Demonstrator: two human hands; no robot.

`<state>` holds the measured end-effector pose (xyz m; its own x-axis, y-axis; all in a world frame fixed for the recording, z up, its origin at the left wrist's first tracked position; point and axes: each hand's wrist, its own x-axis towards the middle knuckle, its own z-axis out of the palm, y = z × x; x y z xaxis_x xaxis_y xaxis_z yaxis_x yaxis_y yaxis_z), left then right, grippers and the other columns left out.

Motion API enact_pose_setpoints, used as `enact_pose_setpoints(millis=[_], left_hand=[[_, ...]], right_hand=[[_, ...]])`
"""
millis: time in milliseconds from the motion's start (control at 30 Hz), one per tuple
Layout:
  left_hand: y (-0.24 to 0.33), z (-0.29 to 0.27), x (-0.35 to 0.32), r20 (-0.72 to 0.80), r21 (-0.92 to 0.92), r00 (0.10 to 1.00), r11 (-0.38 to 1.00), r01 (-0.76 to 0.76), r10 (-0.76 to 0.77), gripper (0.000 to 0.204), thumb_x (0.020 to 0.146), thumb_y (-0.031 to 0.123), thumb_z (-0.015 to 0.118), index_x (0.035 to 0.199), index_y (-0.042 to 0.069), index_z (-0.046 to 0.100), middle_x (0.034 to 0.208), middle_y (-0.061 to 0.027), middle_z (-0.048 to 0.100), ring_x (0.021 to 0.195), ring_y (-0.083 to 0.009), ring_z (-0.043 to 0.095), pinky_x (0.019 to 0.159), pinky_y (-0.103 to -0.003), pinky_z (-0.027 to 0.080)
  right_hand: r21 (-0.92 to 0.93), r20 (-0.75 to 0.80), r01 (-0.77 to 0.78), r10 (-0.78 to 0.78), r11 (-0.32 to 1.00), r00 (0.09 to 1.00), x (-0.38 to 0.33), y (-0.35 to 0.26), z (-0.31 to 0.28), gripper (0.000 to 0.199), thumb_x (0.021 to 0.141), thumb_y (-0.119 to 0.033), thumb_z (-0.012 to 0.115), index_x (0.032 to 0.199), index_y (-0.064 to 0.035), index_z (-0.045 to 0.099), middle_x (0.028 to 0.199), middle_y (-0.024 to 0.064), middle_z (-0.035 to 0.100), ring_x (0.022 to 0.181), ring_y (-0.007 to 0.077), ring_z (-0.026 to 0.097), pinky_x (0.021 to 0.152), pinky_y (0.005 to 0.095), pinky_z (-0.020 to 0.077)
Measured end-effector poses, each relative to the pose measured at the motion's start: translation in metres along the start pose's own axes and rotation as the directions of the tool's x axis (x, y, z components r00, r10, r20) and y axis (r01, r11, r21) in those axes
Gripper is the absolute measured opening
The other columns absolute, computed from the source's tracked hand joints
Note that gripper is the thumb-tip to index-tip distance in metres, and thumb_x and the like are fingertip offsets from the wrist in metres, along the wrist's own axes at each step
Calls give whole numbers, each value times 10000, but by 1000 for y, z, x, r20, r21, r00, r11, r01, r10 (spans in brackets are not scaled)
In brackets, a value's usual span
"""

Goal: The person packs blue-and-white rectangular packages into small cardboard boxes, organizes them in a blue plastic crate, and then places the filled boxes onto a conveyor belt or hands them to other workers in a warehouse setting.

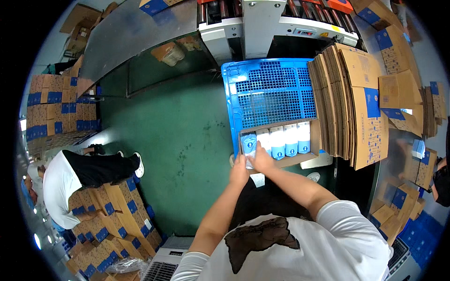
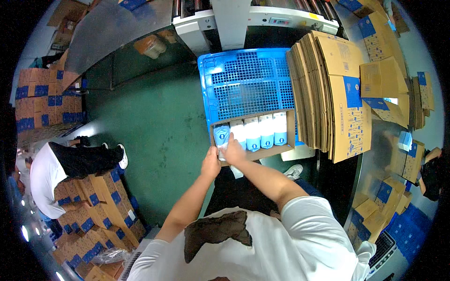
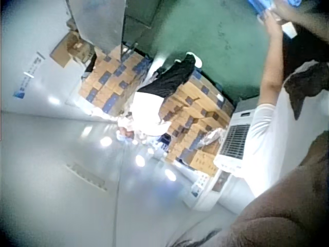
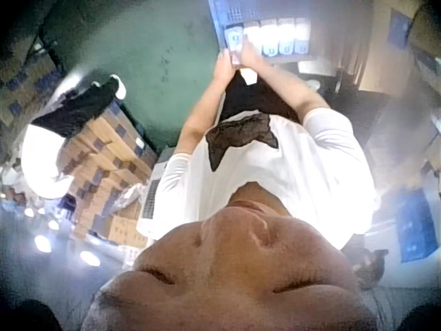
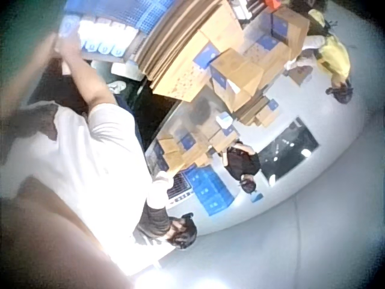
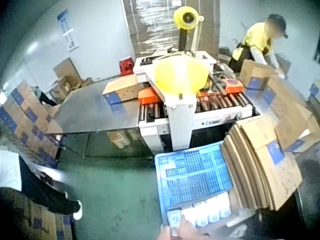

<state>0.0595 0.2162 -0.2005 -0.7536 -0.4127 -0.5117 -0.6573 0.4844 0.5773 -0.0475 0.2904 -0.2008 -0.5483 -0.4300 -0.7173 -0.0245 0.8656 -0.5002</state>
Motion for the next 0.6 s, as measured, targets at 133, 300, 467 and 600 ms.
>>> enact_pose_setpoints(millis=[133,300,467,600], left_hand=[[-1,11,0,-146,5,989,999,-39,40,253,718,-63,464,926,52,379,1012,-192,490,915,-413,505,740,-487,424],[26,-16,-10,-288,297,900,924,-241,328,520,695,-29,525,1184,97,401,1199,-147,425,1161,-381,377,901,-488,379],[16,-11,26,-41,562,693,590,-579,720,434,708,141,595,1135,106,533,1297,-92,370,1299,-333,195,1034,-558,144],[26,-2,19,362,810,791,254,-529,493,488,785,355,542,1198,96,515,1271,-84,415,1340,-342,79,1047,-574,44]], right_hand=[[-27,-398,511,-478,859,783,47,33,5,757,624,-320,749,1225,-20,399,1123,222,506,1001,371,517,849,401,430],[441,57,229,-281,868,958,64,52,-2,589,631,-257,753,1124,-45,510,1036,148,577,998,233,545,817,336,444],[686,80,-3,-71,727,994,54,67,-7,437,722,-143,633,1128,-37,512,979,109,580,916,189,552,788,315,456],[19,-315,141,-128,990,940,63,52,7,338,745,-224,607,1022,-31,589,1118,181,513,947,309,547,795,348,456]])
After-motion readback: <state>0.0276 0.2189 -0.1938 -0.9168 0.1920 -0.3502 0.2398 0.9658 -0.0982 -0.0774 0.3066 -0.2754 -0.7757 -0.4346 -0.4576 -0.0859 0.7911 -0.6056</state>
